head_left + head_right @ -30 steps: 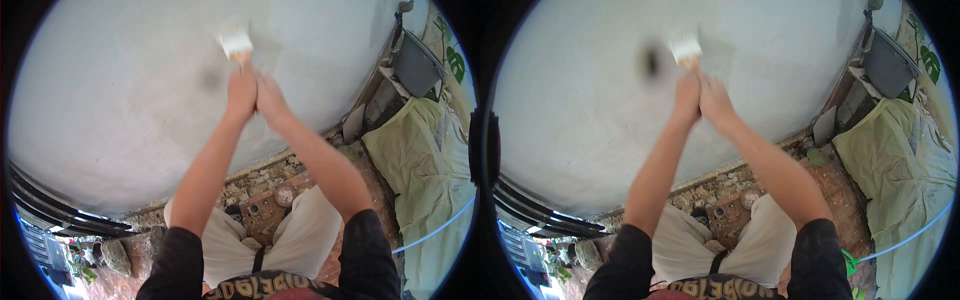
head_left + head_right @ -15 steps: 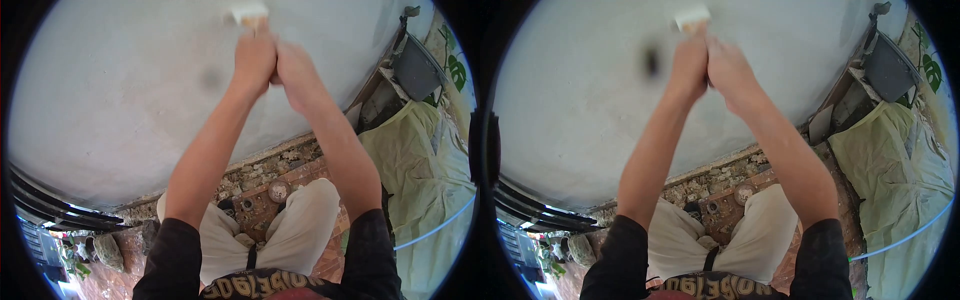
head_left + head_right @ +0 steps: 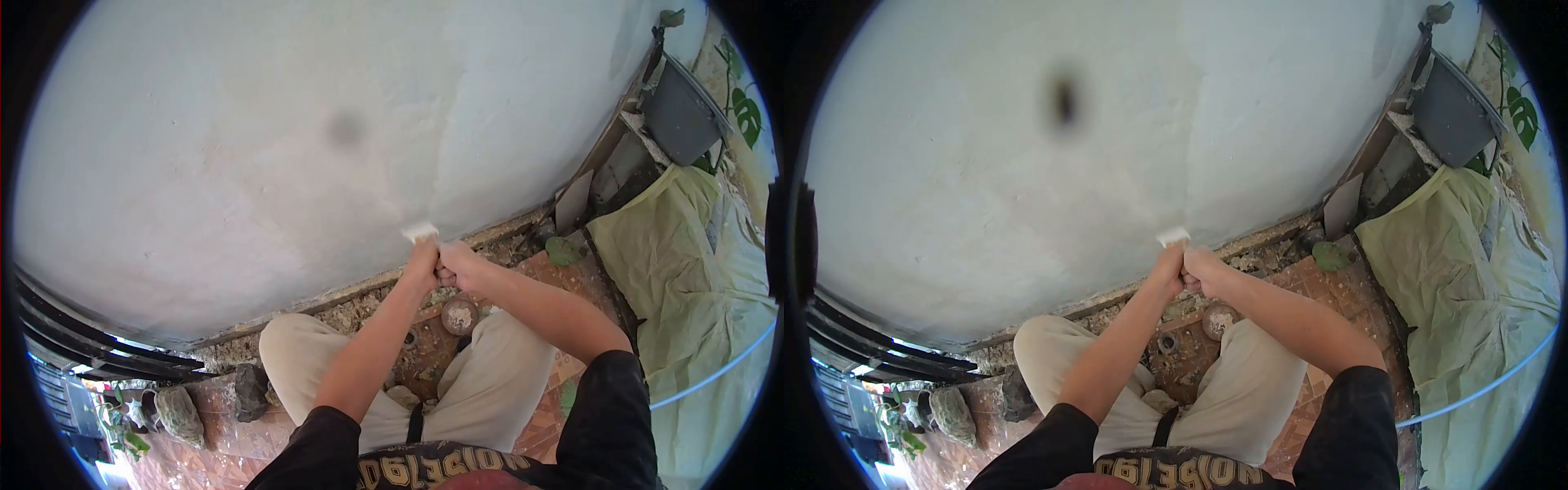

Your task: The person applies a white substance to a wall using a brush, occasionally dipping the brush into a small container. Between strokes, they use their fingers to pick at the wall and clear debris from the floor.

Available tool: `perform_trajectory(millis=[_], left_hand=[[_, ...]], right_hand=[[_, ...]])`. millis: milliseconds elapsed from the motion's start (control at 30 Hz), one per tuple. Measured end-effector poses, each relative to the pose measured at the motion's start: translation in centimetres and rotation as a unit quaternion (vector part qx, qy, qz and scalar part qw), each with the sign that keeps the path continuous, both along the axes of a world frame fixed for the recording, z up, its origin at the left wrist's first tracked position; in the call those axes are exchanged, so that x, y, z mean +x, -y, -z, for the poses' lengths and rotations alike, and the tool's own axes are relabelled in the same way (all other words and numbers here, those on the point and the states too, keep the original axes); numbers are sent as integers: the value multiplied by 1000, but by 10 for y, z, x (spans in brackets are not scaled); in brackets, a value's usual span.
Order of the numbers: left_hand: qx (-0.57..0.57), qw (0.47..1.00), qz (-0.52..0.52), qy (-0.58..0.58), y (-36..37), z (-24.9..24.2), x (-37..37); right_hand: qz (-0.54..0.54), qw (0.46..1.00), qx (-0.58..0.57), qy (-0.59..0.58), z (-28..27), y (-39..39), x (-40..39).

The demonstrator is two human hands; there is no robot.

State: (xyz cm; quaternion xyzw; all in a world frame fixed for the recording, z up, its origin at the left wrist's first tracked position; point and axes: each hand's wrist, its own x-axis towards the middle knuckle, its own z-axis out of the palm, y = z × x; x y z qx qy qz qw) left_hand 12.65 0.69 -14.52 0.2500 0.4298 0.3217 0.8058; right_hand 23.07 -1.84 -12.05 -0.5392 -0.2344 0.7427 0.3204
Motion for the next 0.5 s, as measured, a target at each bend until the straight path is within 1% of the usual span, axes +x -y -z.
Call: perform_trajectory(millis=[33, 67, 100, 133, 167, 200, 233, 267, 300, 367, 400, 433, 467, 500], left_hand=[[44, 997, -62, -5, -12, -21, 9], [81, 989, -123, -12, -28, -55, 18], [177, 982, -68, -11, -46, -89, 17], [172, 984, -48, 16, -65, -118, 21], [230, 973, -15, 7, -50, -184, 15], [296, 954, -45, -1, -47, -221, 16], [423, 900, -60, -82, -47, -254, 15], [539, 824, -75, -159, -47, -280, 13], [539, 825, -74, -155, -46, -298, 11], [493, 869, 14, -34, -46, -322, 8], [493, 869, 13, -35, -56, -309, 10], [511, 849, -19, -134, -75, -277, 12], [528, 816, -53, -230, -92, -251, 14], [493, 827, -49, -264, -86, -227, 12]], right_hand=[[28, 995, 68, 69, -29, -4, -6], [56, 981, 128, 136, -66, -9, -11], [93, 965, 220, 109, -81, -25, -7], [115, 957, 263, 51, -119, -34, -4], [141, 944, 298, 31, -160, -31, -6], [149, 920, 361, 36, -198, -23, -9], [176, 889, 421, 26, -232, -12, -17], [202, 854, 479, 18, -254, -6, -23], [202, 854, 479, 22, -262, -9, -18], [120, 832, 540, -34, -277, -24, -9], [124, 847, 516, -20, -263, -42, -10], [175, 857, 485, 10, -241, -48, -18], [226, 860, 455, 40, -219, -50, -26], [189, 892, 408, 47, -198, -42, -27]])
